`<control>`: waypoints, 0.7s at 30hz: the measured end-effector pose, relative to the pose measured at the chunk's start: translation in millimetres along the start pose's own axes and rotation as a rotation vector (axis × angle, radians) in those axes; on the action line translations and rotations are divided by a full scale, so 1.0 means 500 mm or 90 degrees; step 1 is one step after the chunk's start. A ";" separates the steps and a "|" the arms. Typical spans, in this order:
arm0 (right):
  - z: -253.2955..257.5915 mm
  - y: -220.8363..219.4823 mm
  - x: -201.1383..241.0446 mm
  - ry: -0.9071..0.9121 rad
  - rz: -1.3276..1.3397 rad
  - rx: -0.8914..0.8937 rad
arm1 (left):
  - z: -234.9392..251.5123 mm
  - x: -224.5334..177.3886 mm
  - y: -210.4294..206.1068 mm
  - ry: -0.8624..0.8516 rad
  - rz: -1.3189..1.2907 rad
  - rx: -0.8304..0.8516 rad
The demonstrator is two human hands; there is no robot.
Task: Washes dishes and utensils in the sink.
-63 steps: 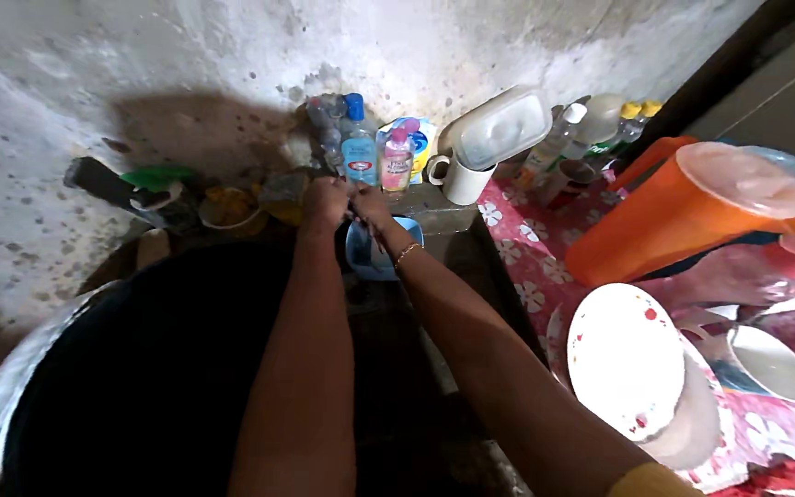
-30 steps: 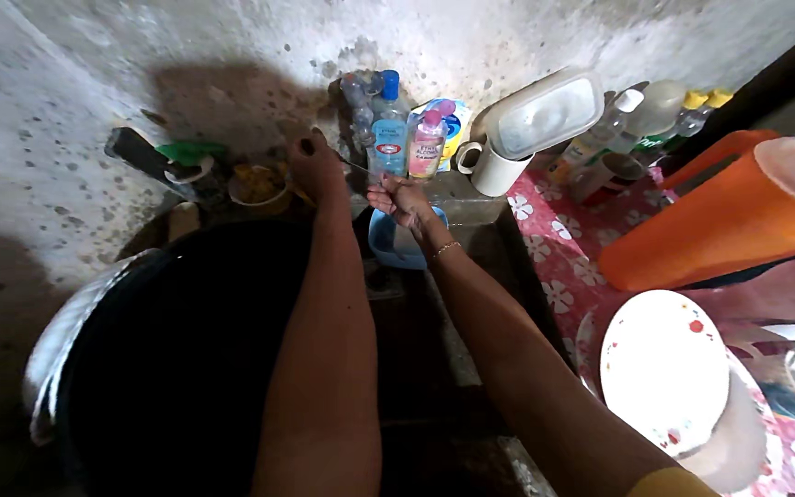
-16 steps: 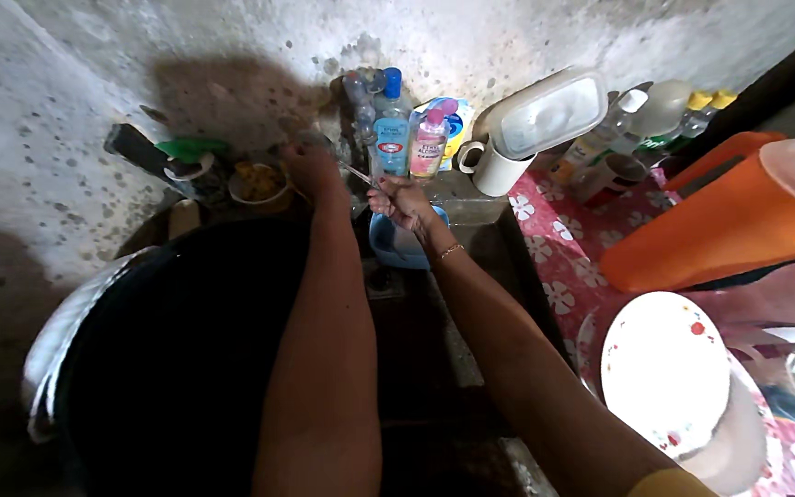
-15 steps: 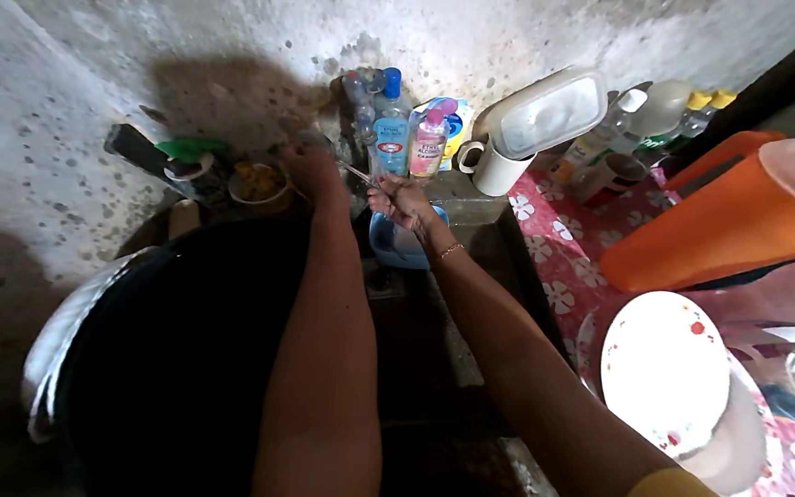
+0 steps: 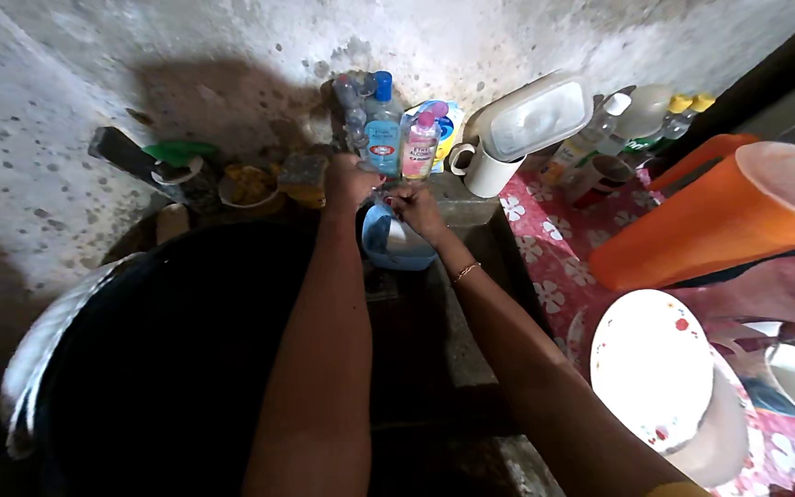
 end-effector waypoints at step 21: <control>0.072 -0.064 0.092 -0.161 0.054 -0.077 | -0.019 -0.015 0.008 0.121 -0.170 -0.041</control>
Point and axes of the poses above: each hand's wrist, its own z-axis towards the middle knuckle, its own y-axis out of the back of the hand, x = y × z, the point moved 2 cm from there along z, towards the middle knuckle, and after that the axes turned 1 degree about z, right-handed, at the moved point
